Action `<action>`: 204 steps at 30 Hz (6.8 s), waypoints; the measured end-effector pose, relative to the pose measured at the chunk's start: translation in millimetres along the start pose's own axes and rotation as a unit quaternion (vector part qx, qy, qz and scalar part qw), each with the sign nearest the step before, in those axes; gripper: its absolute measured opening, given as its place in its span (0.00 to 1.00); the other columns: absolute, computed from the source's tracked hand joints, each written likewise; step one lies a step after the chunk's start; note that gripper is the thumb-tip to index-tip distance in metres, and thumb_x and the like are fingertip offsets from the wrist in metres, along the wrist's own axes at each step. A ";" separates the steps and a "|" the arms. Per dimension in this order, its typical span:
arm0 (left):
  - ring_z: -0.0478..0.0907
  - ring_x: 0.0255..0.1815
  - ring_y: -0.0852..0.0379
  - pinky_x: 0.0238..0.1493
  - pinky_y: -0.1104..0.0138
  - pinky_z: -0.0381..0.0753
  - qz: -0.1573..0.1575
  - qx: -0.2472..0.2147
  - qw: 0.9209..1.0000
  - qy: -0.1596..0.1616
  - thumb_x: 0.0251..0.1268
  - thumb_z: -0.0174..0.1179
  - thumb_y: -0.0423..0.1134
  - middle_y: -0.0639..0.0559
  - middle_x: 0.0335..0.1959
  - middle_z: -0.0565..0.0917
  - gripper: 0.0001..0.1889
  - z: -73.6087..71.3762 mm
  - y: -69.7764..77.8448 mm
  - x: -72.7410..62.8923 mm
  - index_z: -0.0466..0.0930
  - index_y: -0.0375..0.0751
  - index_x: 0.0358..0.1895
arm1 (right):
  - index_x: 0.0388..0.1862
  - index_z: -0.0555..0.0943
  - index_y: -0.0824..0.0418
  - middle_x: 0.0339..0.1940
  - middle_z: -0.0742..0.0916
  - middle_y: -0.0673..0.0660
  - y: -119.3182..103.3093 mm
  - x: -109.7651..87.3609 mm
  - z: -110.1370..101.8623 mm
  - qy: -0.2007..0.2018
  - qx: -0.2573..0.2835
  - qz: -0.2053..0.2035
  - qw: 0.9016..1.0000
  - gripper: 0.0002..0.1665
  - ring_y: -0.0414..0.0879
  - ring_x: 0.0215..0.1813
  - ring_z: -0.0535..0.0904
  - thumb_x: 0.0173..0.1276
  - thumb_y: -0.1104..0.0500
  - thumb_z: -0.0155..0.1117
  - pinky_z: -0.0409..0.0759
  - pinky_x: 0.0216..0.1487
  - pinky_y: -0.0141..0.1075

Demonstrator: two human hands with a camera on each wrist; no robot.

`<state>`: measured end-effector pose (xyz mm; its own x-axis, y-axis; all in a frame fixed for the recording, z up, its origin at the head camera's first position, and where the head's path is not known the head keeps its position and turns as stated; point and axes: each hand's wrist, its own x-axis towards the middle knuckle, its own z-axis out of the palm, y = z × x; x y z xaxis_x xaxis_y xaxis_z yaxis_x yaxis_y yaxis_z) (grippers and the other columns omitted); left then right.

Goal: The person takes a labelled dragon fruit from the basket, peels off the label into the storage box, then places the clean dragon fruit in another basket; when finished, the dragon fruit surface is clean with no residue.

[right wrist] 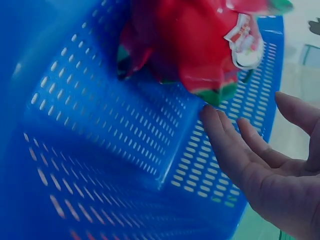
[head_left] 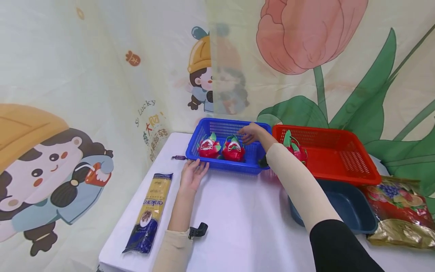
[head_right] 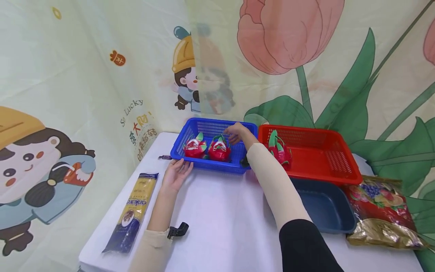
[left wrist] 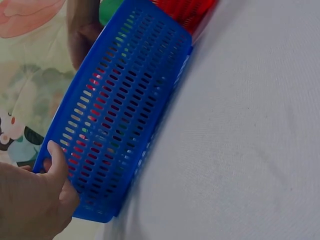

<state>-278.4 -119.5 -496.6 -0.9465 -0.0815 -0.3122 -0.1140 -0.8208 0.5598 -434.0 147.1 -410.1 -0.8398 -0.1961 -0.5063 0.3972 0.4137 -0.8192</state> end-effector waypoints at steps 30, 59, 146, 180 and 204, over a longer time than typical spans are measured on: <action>0.71 0.59 0.47 0.58 0.54 0.87 0.011 -0.001 1.000 0.004 0.77 0.53 0.23 0.43 0.54 0.70 0.14 0.1 -1.0 -1.0 0.64 0.41 0.56 | 0.68 0.71 0.80 0.57 0.83 0.75 10.1 3.4 9.4 0.069 -0.032 0.004 0.997 0.23 0.63 0.48 0.89 0.77 0.71 0.52 0.90 0.48 0.47; 0.72 0.59 0.47 0.55 0.55 0.88 -0.005 -0.015 1.000 0.017 0.77 0.53 0.23 0.44 0.50 0.72 0.12 3.5 -7.9 4.7 0.66 0.42 0.53 | 0.64 0.74 0.81 0.27 0.89 0.58 -2.4 -74.2 -41.1 0.037 0.026 -0.069 0.997 0.22 0.49 0.29 0.90 0.79 0.65 0.59 0.91 0.41 0.43; 0.71 0.63 0.50 0.62 0.55 0.85 -0.025 -0.032 0.999 0.028 0.78 0.54 0.26 0.44 0.58 0.69 0.14 2.0 -3.3 8.3 0.66 0.44 0.58 | 0.59 0.81 0.79 0.46 0.89 0.70 156.2 -144.5 36.8 0.072 -0.029 -0.065 0.995 0.22 0.58 0.37 0.91 0.74 0.63 0.62 0.91 0.38 0.45; 0.84 0.60 0.45 0.67 0.53 0.80 -0.107 0.358 0.892 -0.255 0.78 0.56 0.29 0.29 0.64 0.80 0.18 23.4 -75.0 -24.8 0.70 0.26 0.65 | 0.64 0.80 0.74 0.51 0.89 0.69 159.4 -173.5 32.3 0.103 0.048 -0.151 0.982 0.24 0.61 0.50 0.90 0.77 0.58 0.66 0.86 0.55 0.54; 0.88 0.45 0.56 0.56 0.62 0.87 -0.113 0.398 0.881 -0.227 0.68 0.64 0.23 0.37 0.49 0.89 0.21 24.5 -81.4 -29.8 0.74 0.26 0.63 | 0.60 0.83 0.72 0.46 0.91 0.65 169.7 -189.8 44.5 0.030 0.016 -0.147 0.989 0.24 0.56 0.44 0.91 0.70 0.59 0.72 0.90 0.47 0.48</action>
<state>-248.3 -36.4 -514.0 -0.8746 0.4175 -0.2466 -0.3202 -0.1152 0.9403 -190.7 215.0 -465.1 -0.9409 -0.2500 -0.2285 0.1430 0.3184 -0.9371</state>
